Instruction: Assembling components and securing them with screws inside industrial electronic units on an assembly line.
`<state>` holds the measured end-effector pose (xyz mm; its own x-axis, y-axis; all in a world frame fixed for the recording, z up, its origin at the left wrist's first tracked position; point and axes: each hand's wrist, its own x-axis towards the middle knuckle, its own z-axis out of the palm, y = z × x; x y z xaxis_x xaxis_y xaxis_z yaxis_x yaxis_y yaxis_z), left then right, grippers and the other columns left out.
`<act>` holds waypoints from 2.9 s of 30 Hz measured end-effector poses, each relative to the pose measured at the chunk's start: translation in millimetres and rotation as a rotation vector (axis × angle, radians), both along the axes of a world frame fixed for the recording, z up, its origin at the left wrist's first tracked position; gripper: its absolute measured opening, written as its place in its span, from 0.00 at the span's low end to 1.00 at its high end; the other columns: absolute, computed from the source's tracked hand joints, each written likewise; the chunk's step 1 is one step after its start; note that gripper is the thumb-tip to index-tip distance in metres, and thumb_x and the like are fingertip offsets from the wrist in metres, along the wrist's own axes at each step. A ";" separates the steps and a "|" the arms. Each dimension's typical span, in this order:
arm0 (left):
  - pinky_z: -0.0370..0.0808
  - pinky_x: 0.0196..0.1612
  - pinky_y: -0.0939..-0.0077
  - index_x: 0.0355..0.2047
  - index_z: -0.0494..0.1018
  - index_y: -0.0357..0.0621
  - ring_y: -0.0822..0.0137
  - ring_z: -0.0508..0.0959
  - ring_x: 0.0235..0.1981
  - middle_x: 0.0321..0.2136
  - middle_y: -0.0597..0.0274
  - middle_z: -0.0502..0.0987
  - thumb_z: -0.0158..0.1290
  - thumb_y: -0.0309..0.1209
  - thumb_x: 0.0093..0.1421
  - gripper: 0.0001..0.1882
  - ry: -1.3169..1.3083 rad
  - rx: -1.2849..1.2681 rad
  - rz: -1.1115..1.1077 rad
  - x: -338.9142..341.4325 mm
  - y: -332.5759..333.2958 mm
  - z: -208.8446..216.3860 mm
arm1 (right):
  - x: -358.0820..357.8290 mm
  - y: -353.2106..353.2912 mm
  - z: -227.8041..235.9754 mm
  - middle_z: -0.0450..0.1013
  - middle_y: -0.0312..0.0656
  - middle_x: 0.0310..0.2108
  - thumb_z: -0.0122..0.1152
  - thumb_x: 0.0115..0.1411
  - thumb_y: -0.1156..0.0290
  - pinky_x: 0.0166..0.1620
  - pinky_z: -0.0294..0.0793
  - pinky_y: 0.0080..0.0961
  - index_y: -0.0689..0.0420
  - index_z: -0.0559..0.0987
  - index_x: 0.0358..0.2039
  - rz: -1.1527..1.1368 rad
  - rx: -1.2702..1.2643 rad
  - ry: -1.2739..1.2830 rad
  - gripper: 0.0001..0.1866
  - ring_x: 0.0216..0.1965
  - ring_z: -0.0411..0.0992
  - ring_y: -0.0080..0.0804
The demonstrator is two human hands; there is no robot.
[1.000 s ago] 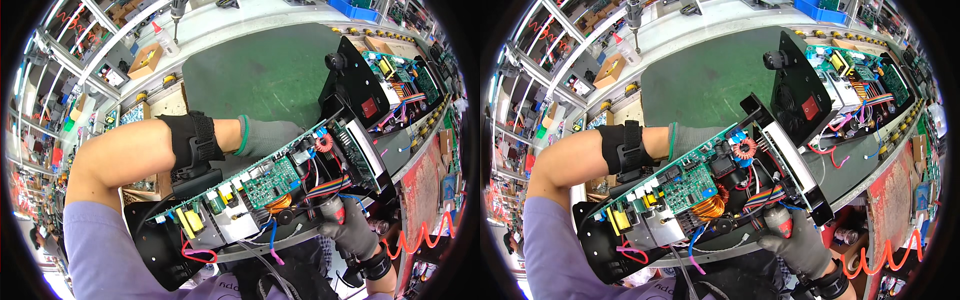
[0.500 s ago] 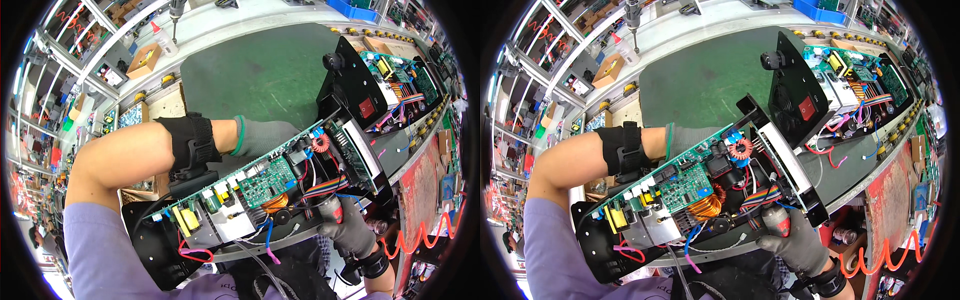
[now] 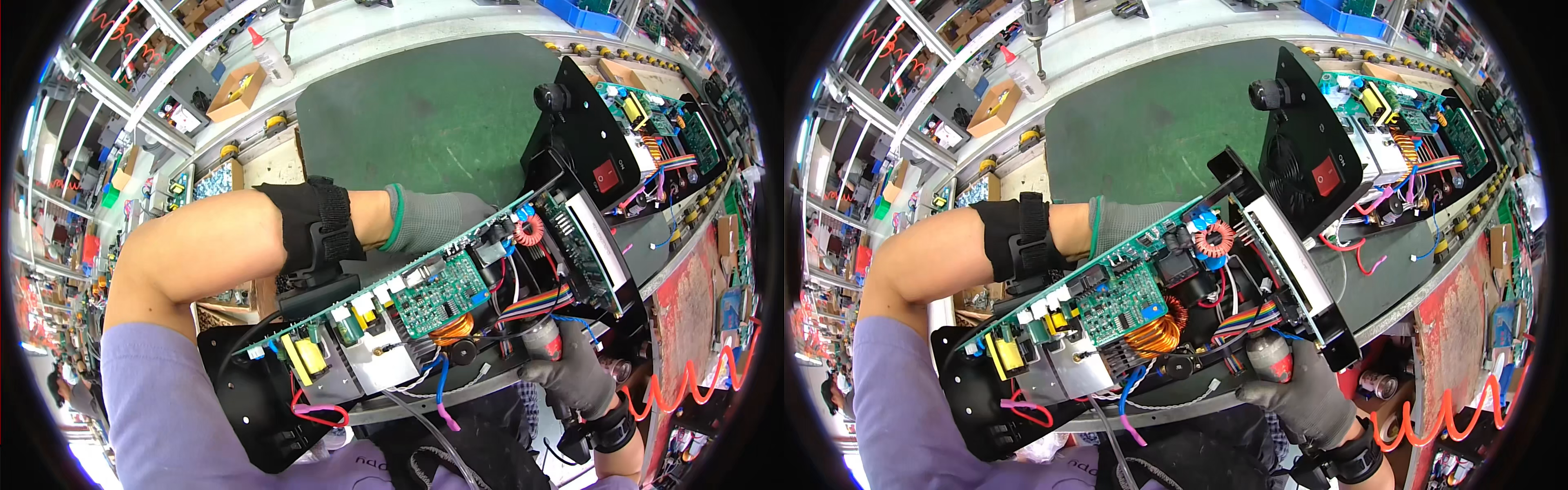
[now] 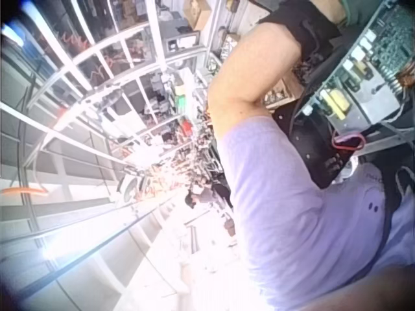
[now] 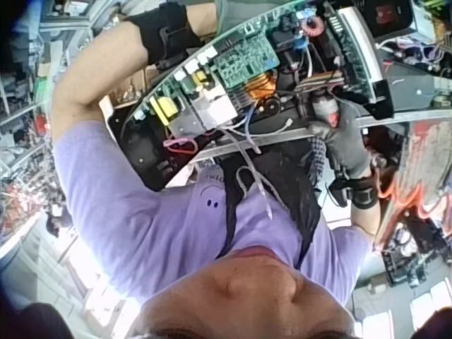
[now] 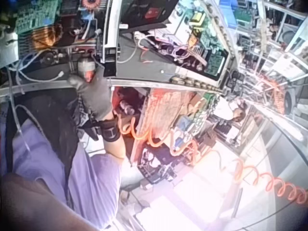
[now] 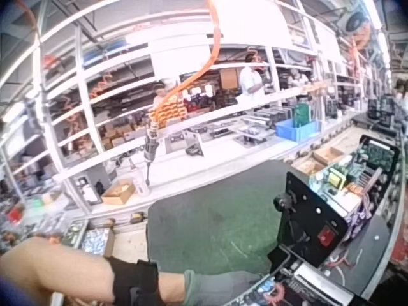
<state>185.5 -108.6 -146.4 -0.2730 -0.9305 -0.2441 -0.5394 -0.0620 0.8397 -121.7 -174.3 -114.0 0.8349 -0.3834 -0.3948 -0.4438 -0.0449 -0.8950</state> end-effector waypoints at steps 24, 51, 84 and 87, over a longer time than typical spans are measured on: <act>0.74 0.42 0.66 0.43 0.72 0.30 0.61 0.76 0.35 0.34 0.48 0.77 0.52 0.39 0.65 0.20 0.064 -0.053 0.023 -2.9 5.1 2.3 | 17.3 0.2 31.5 0.78 0.39 0.35 0.77 0.48 0.61 0.40 0.75 0.26 0.65 0.76 0.46 0.007 0.135 0.182 0.29 0.36 0.74 0.23; 0.59 0.16 0.94 0.47 0.71 0.32 0.85 0.66 0.19 0.26 0.68 0.72 0.47 0.41 0.69 0.21 0.102 -0.238 0.549 -59.1 -11.4 279.2 | -30.0 -11.8 43.3 0.75 0.53 0.45 0.75 0.47 0.50 0.52 0.72 0.37 0.54 0.66 0.59 0.214 -0.167 -0.102 0.43 0.49 0.74 0.50; 0.62 0.19 0.87 0.39 0.75 0.39 0.82 0.65 0.18 0.21 0.71 0.70 0.50 0.41 0.68 0.16 0.260 0.003 0.370 -159.1 -249.9 225.6 | -82.3 -166.9 110.1 0.68 0.33 0.34 0.75 0.48 0.55 0.32 0.70 0.20 0.59 0.65 0.58 -0.484 0.321 -0.416 0.42 0.31 0.67 0.19; 0.62 0.18 0.87 0.41 0.75 0.39 0.83 0.65 0.18 0.20 0.71 0.69 0.51 0.42 0.67 0.17 0.208 0.058 0.298 -146.6 -256.4 224.9 | -80.1 -170.9 107.6 0.68 0.34 0.38 0.77 0.47 0.54 0.39 0.71 0.22 0.60 0.65 0.58 -0.490 0.319 -0.446 0.43 0.36 0.67 0.20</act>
